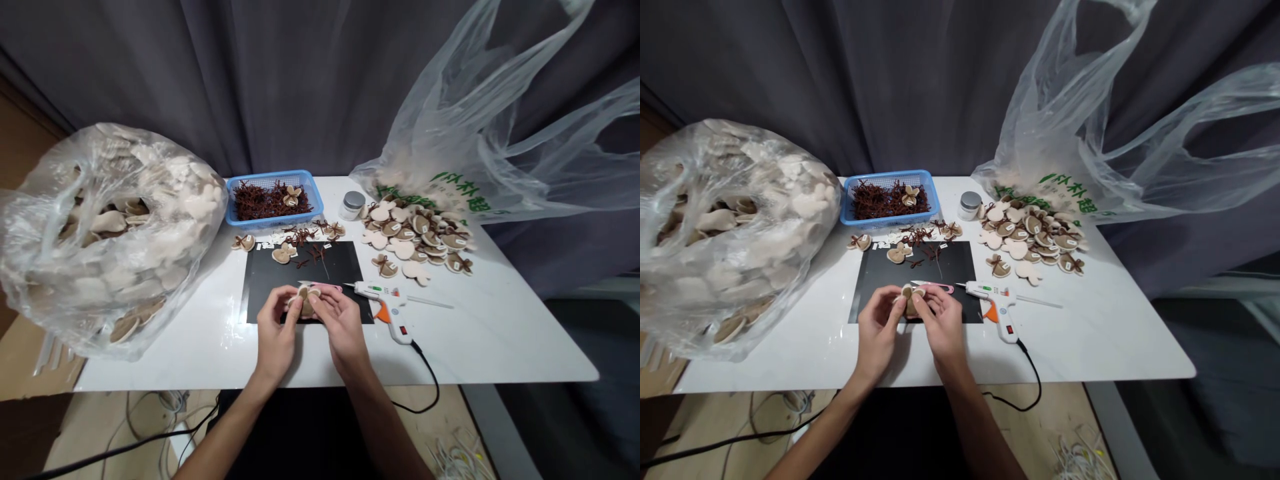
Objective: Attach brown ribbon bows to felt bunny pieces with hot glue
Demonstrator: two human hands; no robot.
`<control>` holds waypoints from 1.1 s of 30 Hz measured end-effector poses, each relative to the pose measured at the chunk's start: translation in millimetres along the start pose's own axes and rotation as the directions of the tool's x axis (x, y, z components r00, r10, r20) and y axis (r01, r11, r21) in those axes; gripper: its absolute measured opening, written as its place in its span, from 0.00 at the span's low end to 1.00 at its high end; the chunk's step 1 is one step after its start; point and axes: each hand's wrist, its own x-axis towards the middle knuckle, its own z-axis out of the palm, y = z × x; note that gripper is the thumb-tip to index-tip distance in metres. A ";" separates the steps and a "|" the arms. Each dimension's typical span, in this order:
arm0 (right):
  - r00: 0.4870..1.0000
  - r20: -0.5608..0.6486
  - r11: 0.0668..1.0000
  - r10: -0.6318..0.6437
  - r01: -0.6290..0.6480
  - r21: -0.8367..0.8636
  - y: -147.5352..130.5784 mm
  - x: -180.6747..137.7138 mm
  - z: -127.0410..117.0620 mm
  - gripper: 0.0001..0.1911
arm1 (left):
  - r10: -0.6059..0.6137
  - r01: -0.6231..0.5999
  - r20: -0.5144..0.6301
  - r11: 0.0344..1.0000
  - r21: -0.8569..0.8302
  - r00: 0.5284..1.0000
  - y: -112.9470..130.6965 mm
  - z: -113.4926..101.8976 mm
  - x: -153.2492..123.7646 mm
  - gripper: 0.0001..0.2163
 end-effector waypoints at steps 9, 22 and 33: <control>0.999 -0.013 0.999 -0.031 0.031 -0.037 4.8 1.3 -0.7 0.18 | -0.053 0.052 -0.030 0.998 -0.041 0.998 0.0 0.8 -0.3 0.16; 0.983 -0.008 0.907 -0.181 0.163 -0.389 28.7 -1.2 -14.1 0.21 | 0.056 -0.035 -0.031 0.877 0.480 0.998 -20.7 -31.3 10.2 0.15; 0.926 0.173 0.704 -0.335 0.368 -0.607 32.2 -5.1 -6.2 0.10 | 0.191 -0.263 0.181 0.696 0.669 0.965 -23.7 -53.2 -1.1 0.10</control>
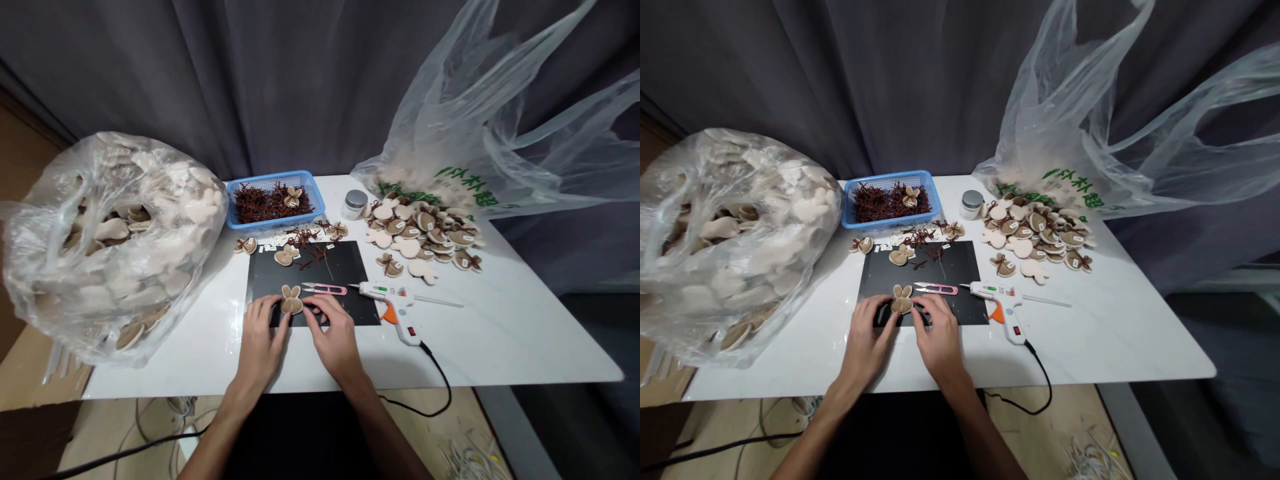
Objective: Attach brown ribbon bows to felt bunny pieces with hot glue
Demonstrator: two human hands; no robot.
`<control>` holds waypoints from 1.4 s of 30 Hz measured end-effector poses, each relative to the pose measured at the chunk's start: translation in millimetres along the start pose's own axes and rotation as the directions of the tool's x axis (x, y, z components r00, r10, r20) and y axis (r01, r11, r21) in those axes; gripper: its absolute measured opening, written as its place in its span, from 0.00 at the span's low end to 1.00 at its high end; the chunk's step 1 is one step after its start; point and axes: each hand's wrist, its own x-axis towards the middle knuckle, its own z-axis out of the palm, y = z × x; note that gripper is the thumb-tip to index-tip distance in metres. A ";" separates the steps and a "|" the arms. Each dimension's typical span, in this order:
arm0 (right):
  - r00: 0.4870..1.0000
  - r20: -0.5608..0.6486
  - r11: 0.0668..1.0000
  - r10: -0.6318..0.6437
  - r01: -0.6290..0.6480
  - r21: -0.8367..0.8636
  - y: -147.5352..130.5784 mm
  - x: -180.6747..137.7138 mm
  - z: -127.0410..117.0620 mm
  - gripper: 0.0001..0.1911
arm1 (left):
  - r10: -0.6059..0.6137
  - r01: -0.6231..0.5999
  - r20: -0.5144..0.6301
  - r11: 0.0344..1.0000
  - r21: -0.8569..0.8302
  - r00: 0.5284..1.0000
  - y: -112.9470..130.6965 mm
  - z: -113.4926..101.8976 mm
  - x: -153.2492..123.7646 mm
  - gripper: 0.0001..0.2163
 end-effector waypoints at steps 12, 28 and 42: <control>0.999 0.035 0.985 0.002 0.004 -0.173 -9.4 23.4 19.3 0.09 | 0.079 -0.085 0.044 0.985 0.148 0.996 0.8 5.8 3.2 0.09; 0.988 0.064 0.971 -0.142 0.152 -0.184 2.1 9.4 17.5 0.13 | 0.075 -0.089 0.080 0.979 0.182 0.994 2.0 5.4 1.8 0.10; 0.987 0.031 0.974 -0.159 0.162 -0.156 5.3 8.1 17.1 0.10 | 0.100 -0.115 0.081 0.971 0.208 0.992 0.9 5.6 1.7 0.10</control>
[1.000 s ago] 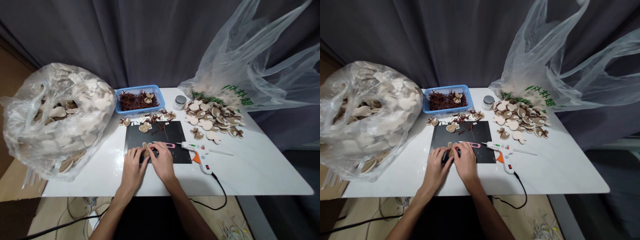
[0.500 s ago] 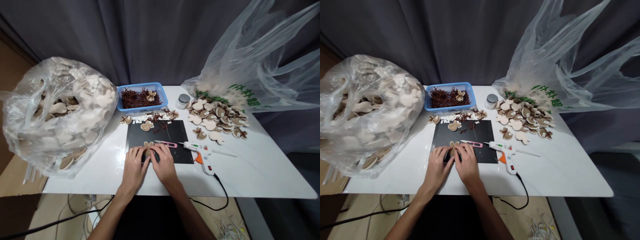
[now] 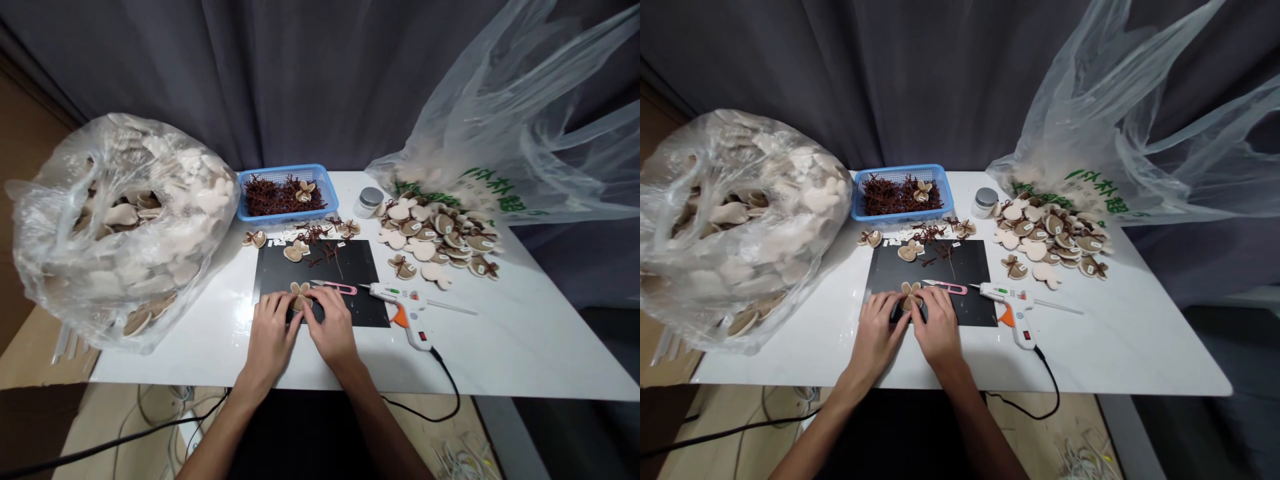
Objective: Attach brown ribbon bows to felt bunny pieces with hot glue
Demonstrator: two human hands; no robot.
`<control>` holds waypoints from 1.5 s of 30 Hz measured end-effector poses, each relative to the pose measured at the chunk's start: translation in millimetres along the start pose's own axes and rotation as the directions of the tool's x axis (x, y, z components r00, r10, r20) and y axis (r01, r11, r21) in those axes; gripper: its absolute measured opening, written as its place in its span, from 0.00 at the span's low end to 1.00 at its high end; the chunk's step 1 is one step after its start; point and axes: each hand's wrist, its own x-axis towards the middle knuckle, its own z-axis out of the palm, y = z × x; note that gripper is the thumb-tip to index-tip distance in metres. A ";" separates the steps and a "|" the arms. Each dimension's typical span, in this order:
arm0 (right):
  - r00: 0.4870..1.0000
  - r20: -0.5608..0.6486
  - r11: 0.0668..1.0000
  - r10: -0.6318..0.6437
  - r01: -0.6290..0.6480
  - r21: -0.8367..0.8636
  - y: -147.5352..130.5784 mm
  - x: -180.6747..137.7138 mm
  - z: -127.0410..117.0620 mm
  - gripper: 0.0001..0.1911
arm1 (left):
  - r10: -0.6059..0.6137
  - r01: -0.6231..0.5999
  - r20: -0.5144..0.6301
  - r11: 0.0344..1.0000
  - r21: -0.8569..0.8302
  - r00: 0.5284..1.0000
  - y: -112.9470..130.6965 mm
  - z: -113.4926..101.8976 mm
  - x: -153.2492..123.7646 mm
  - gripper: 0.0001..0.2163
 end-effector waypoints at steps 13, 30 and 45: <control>0.999 -0.042 1.000 -0.006 0.005 -0.025 2.4 -2.4 0.4 0.10 | 0.001 -0.001 -0.006 1.000 -0.002 1.000 -0.4 0.7 -2.0 0.10; 0.997 -0.065 0.999 0.031 -0.033 -0.018 0.4 -7.5 -2.9 0.10 | -0.001 -0.008 -0.113 0.997 -0.083 0.994 -1.8 -4.9 -5.3 0.18; 0.813 -0.582 0.852 -0.016 -0.293 -0.434 47.1 -46.3 -98.0 0.27 | 0.320 -0.342 0.146 0.926 0.162 0.936 -10.1 -12.4 -0.6 0.29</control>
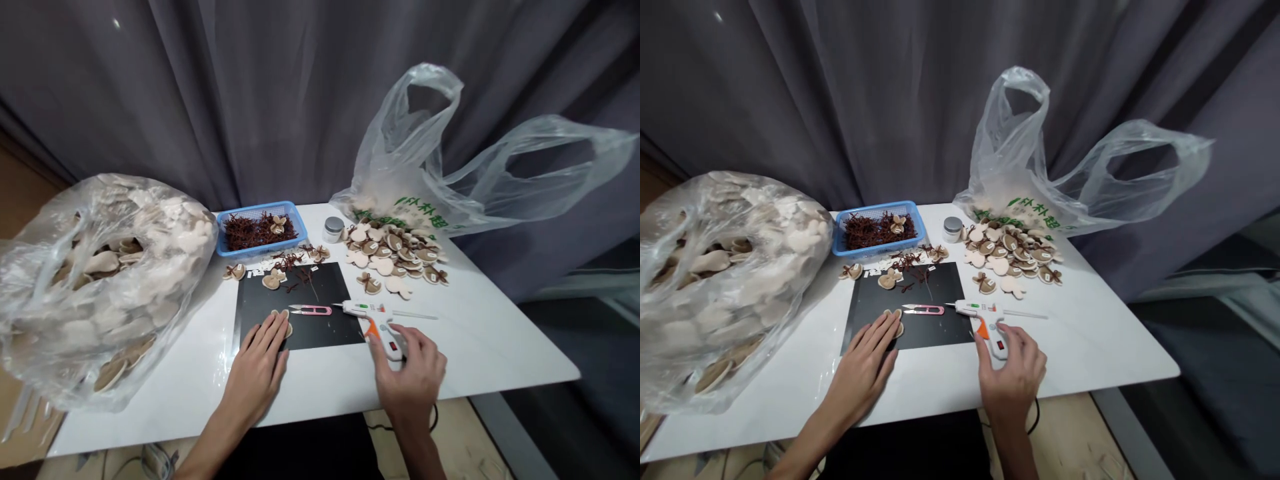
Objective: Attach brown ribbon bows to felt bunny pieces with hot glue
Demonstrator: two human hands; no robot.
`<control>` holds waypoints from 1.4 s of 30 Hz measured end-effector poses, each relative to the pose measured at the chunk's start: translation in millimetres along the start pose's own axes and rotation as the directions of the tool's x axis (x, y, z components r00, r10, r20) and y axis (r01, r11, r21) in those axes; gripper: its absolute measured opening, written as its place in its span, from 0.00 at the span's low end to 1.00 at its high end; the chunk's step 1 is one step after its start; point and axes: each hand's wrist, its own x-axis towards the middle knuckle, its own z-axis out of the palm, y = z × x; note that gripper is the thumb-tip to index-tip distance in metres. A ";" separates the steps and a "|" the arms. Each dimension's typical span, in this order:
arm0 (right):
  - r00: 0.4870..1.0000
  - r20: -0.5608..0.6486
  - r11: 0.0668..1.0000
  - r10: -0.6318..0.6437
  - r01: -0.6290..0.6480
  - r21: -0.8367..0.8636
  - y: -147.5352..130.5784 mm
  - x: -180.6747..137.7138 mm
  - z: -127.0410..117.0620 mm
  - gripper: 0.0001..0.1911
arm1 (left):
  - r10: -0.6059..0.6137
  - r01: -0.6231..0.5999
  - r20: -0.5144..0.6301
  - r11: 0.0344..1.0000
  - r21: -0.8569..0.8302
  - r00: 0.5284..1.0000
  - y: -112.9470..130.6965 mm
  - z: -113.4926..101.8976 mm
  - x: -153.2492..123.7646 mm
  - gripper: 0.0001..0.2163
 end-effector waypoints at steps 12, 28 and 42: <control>0.906 0.336 0.947 0.256 -0.167 -0.274 14.0 5.7 14.6 0.33 | -0.020 0.021 -0.046 1.000 0.015 0.999 10.7 -0.1 -8.7 0.32; 0.759 0.528 0.841 0.381 -0.522 0.143 -43.3 11.7 7.3 0.37 | 0.018 -0.018 -0.029 1.000 -0.011 0.999 19.6 9.6 -18.0 0.30; 0.772 0.536 0.939 0.343 -0.282 -0.195 -52.4 -5.1 19.4 0.32 | 0.009 -0.011 -0.038 0.999 -0.046 0.999 21.8 9.3 -18.0 0.31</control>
